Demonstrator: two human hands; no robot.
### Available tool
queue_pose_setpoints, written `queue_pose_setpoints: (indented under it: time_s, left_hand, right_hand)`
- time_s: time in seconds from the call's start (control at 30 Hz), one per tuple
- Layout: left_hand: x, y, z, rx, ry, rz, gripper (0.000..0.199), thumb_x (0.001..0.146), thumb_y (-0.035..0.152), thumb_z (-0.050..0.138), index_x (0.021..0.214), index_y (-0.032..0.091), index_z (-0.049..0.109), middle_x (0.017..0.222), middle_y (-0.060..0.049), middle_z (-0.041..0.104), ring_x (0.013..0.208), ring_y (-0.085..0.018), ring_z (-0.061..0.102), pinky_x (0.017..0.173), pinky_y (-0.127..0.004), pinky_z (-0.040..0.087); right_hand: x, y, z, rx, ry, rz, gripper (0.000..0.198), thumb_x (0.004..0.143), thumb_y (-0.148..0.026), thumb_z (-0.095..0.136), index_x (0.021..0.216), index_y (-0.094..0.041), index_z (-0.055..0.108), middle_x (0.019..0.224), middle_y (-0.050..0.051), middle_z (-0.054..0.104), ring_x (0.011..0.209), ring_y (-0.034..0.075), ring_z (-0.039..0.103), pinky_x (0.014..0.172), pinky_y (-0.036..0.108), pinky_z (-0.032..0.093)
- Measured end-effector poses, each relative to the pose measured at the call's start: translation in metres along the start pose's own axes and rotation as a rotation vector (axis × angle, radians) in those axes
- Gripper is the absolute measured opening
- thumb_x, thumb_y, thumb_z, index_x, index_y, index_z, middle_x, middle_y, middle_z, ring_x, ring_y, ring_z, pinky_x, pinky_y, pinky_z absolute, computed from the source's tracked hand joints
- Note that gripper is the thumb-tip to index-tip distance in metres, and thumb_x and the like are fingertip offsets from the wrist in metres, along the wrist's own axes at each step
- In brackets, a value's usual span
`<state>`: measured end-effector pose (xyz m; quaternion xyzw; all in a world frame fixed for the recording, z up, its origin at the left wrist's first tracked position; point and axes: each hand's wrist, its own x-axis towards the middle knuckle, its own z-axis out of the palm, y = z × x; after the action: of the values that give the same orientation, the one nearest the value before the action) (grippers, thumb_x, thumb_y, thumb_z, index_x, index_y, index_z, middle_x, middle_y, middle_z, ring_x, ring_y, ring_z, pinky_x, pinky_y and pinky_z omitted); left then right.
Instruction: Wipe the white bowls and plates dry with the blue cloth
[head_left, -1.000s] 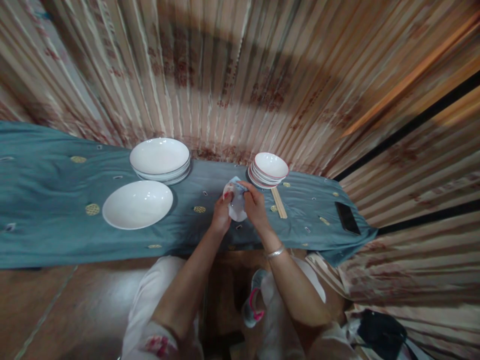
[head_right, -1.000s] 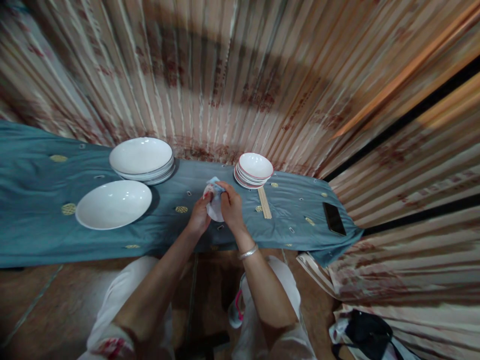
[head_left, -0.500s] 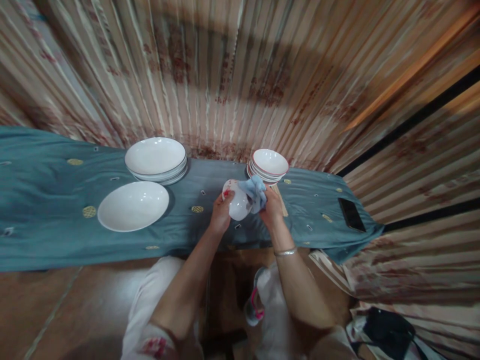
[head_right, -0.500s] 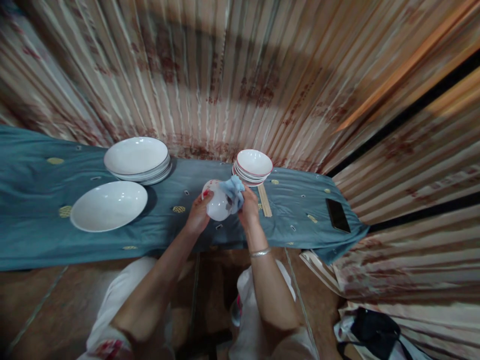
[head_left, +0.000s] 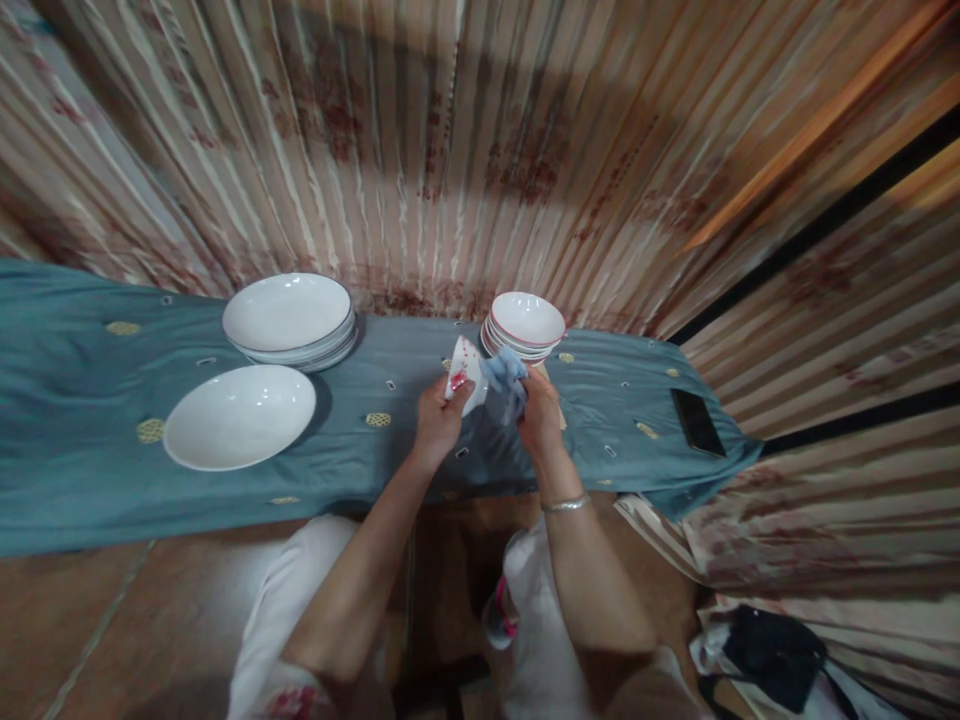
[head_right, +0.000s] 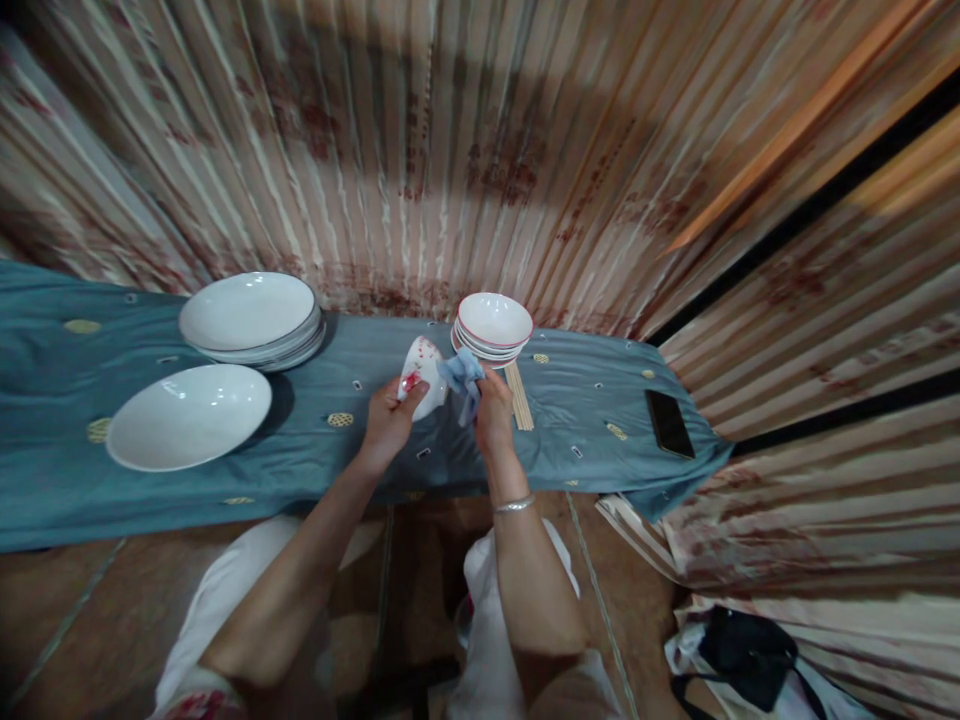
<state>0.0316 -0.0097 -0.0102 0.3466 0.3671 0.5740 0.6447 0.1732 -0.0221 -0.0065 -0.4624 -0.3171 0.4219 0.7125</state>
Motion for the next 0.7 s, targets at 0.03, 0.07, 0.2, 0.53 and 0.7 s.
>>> queue_pose_setpoints:
  time_s: [0.03,0.07,0.2,0.53,0.7]
  left_hand:
    - [0.000,0.001,-0.001,0.070,-0.008,0.024,0.011,0.070,0.014,0.083,0.071,0.020,0.074,0.064,0.000,0.069,0.091,-0.025,0.069,0.080,-0.025,0.051]
    - [0.000,0.002,-0.003,0.143,-0.015,0.050,0.012,0.071,0.013,0.083,0.069,0.020,0.073,0.065,-0.001,0.068,0.093,-0.025,0.069,0.084,-0.026,0.051]
    - [0.002,0.003,-0.010,0.644,-0.151,0.248,0.006,0.080,0.017,0.075,0.075,0.019,0.071,0.081,-0.006,0.074,0.100,-0.027,0.069,0.098,-0.035,0.050]
    - [-0.010,-0.001,-0.002,1.579,-0.534,0.429,0.025,0.100,0.021,0.048,0.106,0.011,0.071,0.105,-0.016,0.075,0.102,-0.027,0.071,0.092,-0.036,0.053]
    - [-0.012,0.001,-0.001,1.652,-0.589,0.433,0.026,0.100,0.023,0.048,0.104,0.013,0.071,0.104,-0.015,0.075,0.101,-0.027,0.070,0.091,-0.036,0.052]
  right_hand:
    - [0.000,0.000,-0.001,0.003,-0.005,0.010,0.018,0.072,-0.029,0.069,0.088,-0.021,0.072,0.085,0.001,0.078,0.091,0.021,0.074,0.084,0.035,0.061]
    - [0.000,-0.001,-0.001,0.008,-0.010,0.022,0.018,0.072,-0.029,0.068,0.088,-0.021,0.072,0.084,0.001,0.078,0.092,0.022,0.073,0.084,0.036,0.061]
    - [0.000,0.000,-0.001,0.001,0.006,0.025,0.018,0.072,-0.030,0.066,0.087,-0.021,0.073,0.087,0.002,0.078,0.096,0.022,0.072,0.090,0.038,0.058]
    - [0.006,0.009,-0.009,-0.332,0.084,-0.058,0.026,0.075,-0.039,0.060,0.087,-0.018,0.071,0.077,-0.001,0.068,0.074,0.016,0.058,0.073,0.029,0.048]
    - [0.008,0.009,-0.019,-0.620,0.021,-0.150,0.036,0.083,-0.051,0.051,0.069,-0.019,0.060,0.061,-0.005,0.051,0.064,0.013,0.044,0.062,0.026,0.036]
